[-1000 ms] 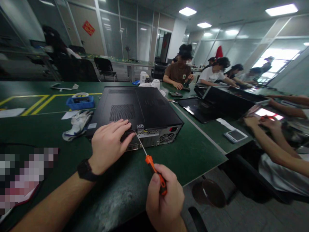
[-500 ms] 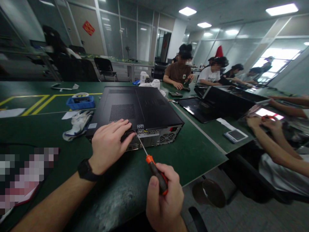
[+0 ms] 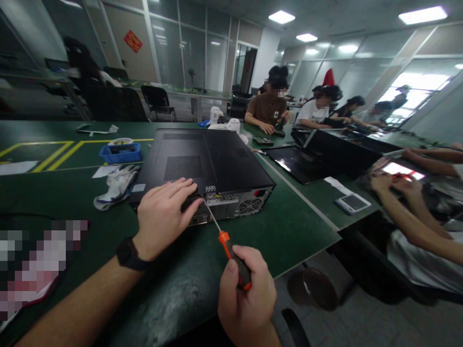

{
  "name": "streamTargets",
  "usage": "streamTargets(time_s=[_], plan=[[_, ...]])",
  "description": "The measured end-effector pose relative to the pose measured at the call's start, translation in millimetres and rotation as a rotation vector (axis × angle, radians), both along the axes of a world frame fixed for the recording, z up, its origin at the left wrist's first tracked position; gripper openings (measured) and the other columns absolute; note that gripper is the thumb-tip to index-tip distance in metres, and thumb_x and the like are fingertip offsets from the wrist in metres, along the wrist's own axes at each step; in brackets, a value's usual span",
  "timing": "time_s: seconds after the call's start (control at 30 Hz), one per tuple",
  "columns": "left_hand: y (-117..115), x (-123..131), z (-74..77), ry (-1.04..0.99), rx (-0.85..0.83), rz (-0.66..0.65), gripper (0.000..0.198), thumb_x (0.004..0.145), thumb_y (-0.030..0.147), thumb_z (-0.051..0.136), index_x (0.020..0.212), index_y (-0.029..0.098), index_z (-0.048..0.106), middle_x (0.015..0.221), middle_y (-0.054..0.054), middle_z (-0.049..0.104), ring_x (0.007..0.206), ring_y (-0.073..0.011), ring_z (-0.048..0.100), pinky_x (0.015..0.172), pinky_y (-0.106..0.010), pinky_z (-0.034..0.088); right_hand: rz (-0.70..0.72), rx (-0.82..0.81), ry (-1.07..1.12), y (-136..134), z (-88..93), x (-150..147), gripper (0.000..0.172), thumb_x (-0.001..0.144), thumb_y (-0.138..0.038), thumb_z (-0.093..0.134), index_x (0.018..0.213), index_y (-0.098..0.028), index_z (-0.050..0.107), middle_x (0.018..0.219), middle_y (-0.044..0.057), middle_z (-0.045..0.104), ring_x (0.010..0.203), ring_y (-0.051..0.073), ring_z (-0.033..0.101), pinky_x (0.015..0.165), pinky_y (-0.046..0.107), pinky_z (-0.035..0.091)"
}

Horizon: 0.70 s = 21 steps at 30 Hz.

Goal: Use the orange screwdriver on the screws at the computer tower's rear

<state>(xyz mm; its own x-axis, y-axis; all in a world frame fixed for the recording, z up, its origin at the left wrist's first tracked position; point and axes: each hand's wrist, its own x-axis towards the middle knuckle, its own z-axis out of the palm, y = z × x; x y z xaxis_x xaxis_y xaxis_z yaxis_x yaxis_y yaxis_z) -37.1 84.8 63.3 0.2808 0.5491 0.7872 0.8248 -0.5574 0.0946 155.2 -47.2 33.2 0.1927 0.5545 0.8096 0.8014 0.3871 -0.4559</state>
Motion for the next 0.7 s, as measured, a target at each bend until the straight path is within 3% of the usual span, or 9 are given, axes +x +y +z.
streamTargets(time_s=[0.13, 0.3, 0.5, 0.7], plan=[[-0.3, 0.1, -0.3, -0.004, -0.001, 0.000, 0.026, 0.100, 0.031, 0.067, 0.121, 0.019, 0.076, 0.131, -0.012, 0.080, 0.123, -0.0319, 0.075, 0.103, -0.051, 0.059, -0.063, -0.046, 0.039, -0.2, -2.6, 0.0, 0.018, 0.105, -0.031, 0.057, 0.114, -0.022, 0.070, 0.081, 0.001, 0.076, 0.058, 0.014, 0.071, 0.056, 0.024, 0.057], [-0.4, 0.3, 0.8, -0.004, 0.011, -0.001, 0.026, 0.100, 0.031, 0.068, 0.120, 0.017, 0.076, 0.130, -0.012, 0.080, 0.122, -0.0320, 0.076, 0.102, -0.051, 0.059, 0.004, -0.012, 0.019, -0.6, 1.3, -0.2, 0.019, 0.102, -0.030, 0.058, 0.116, -0.021, 0.067, 0.094, 0.005, 0.077, 0.070, 0.015, 0.074, 0.064, 0.026, 0.061], [-0.1, -0.2, 0.4, 0.000, 0.007, 0.006, 0.026, 0.101, 0.032, 0.067, 0.121, 0.019, 0.076, 0.131, -0.012, 0.080, 0.124, -0.0321, 0.075, 0.103, -0.052, 0.059, -0.045, -0.046, 0.011, -0.5, 2.4, 0.5, 0.018, 0.105, -0.031, 0.057, 0.114, -0.022, 0.069, 0.080, 0.000, 0.075, 0.057, 0.014, 0.070, 0.056, 0.024, 0.057], [-0.4, 0.2, 0.6, -0.009, -0.001, -0.001, 0.027, 0.100, 0.032, 0.067, 0.122, 0.020, 0.076, 0.131, -0.012, 0.080, 0.122, -0.0325, 0.076, 0.102, -0.053, 0.060, -0.013, -0.006, 0.001, -0.6, 3.5, -1.6, 0.016, 0.101, -0.029, 0.061, 0.114, -0.022, 0.067, 0.093, 0.005, 0.077, 0.072, 0.017, 0.076, 0.064, 0.028, 0.062]])
